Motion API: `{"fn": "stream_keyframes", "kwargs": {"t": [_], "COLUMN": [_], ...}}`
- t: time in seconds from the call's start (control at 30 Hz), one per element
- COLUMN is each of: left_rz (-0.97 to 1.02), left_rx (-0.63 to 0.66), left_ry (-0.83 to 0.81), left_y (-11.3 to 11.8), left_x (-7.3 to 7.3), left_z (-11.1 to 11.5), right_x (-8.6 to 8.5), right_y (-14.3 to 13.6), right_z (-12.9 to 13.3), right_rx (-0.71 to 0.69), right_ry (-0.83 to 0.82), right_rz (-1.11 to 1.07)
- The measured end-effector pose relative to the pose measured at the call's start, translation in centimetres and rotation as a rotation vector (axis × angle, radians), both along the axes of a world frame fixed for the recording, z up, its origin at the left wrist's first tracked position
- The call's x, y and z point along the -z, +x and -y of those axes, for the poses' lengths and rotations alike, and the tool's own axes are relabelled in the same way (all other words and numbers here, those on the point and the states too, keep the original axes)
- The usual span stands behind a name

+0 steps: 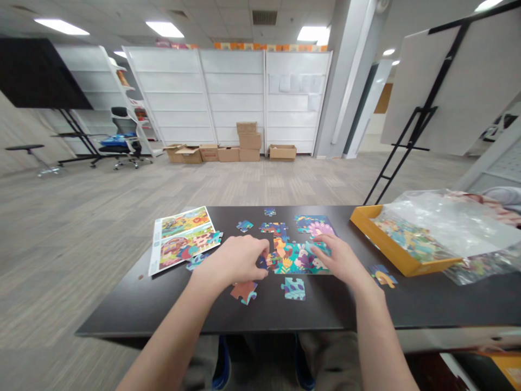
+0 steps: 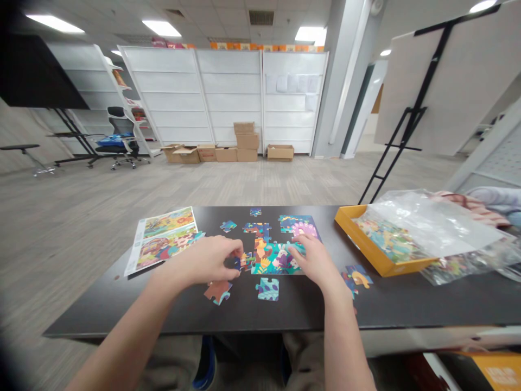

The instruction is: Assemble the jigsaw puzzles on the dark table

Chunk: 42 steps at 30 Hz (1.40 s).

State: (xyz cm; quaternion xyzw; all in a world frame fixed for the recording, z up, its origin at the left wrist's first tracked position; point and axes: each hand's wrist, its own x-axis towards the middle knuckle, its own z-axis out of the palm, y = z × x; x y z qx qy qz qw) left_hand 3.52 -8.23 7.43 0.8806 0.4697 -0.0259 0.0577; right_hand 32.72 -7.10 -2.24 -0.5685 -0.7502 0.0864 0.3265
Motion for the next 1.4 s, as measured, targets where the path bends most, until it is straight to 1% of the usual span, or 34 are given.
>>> {"fn": "stream_keyframes", "kwargs": {"t": [0.17, 0.3, 0.43, 0.57, 0.8, 1.0, 1.07, 1.27, 1.4], "left_rz": [0.071, 0.053, 0.029, 0.047, 0.13, 0.168, 0.192, 0.305, 0.37], "left_rx": [0.076, 0.071, 0.103, 0.122, 0.103, 0.061, 0.071, 0.123, 0.155], "left_ry": [0.075, 0.167, 0.229, 0.218, 0.154, 0.131, 0.12, 0.023, 0.049], "left_y": [2.6, 4.4, 5.5, 6.1, 6.7, 6.8, 6.6, 5.6, 5.7], "left_x": [1.9, 3.2, 4.5, 5.6, 6.7, 7.2, 7.3, 7.8, 8.3], "left_z": [-3.2, -5.0, -6.6, -7.8, -8.9, -9.1, -9.0, -9.4, -9.8], "right_x": [-0.3, -0.5, -0.5, -0.6, -0.9, -0.7, -0.7, -0.5, -0.5], "right_y": [0.2, 0.6, 0.9, 0.8, 0.2, 0.1, 0.1, -0.1, -0.1], "right_z": [0.3, 0.5, 0.7, 0.9, 1.1, 1.0, 1.1, 1.0, 1.0], "right_rx": [-0.002, 0.002, -0.005, -0.006, -0.003, 0.0, -0.003, -0.014, -0.015], "right_ry": [-0.021, -0.023, -0.015, -0.03, -0.053, -0.057, -0.062, -0.065, -0.072], "right_rz": [-0.006, -0.018, -0.031, -0.048, -0.087, -0.088, -0.089, -0.075, -0.071]}}
